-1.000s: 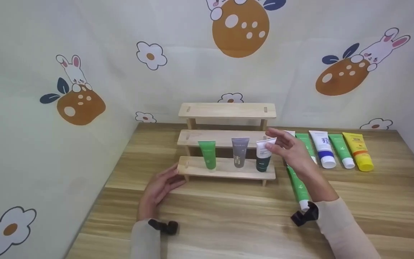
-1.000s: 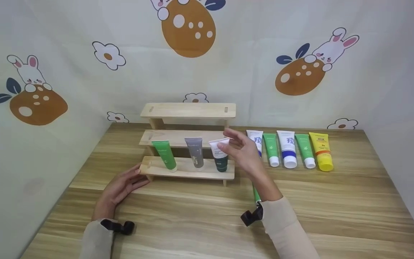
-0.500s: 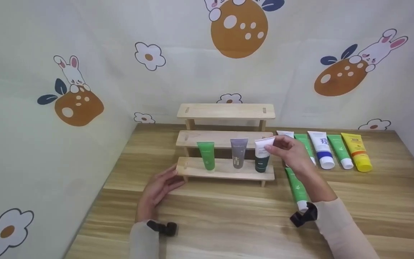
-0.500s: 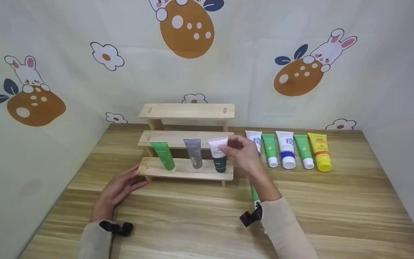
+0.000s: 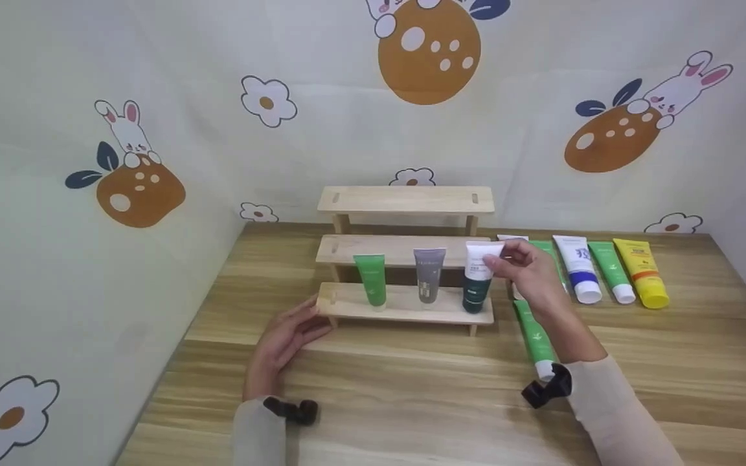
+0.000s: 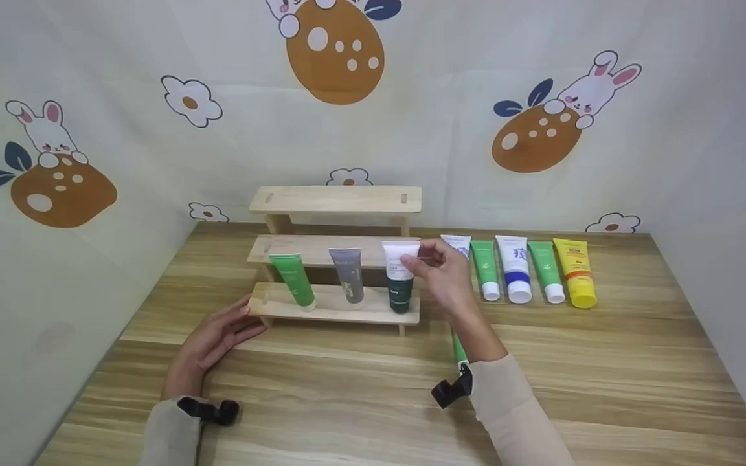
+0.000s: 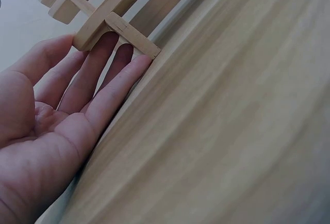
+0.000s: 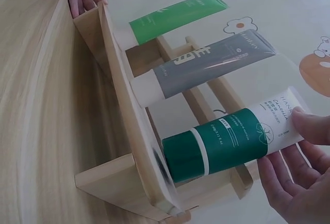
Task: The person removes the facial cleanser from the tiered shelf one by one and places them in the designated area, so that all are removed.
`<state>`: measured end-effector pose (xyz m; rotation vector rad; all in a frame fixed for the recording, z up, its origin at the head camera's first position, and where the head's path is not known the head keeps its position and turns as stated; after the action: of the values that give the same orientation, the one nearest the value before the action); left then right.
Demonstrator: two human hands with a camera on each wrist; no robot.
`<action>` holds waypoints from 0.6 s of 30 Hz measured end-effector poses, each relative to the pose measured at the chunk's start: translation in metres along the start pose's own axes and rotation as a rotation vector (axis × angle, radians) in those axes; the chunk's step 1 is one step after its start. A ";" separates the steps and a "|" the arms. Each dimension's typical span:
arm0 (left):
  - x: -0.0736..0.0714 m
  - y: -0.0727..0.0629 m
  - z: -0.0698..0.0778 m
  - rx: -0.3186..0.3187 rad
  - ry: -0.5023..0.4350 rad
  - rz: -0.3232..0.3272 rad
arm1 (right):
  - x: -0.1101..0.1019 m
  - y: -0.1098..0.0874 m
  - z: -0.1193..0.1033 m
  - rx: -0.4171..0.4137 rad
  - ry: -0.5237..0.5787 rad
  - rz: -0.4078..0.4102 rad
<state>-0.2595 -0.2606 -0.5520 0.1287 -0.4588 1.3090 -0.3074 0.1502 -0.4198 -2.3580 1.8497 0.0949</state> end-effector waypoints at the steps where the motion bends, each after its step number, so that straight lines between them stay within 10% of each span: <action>1: 0.000 0.000 0.000 0.002 -0.002 -0.002 | 0.000 -0.001 0.000 0.004 -0.005 -0.002; 18: -0.001 -0.002 0.000 0.010 -0.002 0.017 | -0.016 -0.020 -0.014 0.016 -0.052 -0.004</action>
<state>-0.2576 -0.2620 -0.5519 0.1348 -0.4559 1.3282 -0.2928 0.1681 -0.4027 -2.3257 1.8155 0.1393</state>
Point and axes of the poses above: each hand's wrist, its own y-axis towards the middle knuckle, its own x-axis out of the palm, z = x × y, the point moved 7 cm from there along y, towards the middle knuckle, and after that the axes turned 11 degrees about -z, right-handed, at the moved point
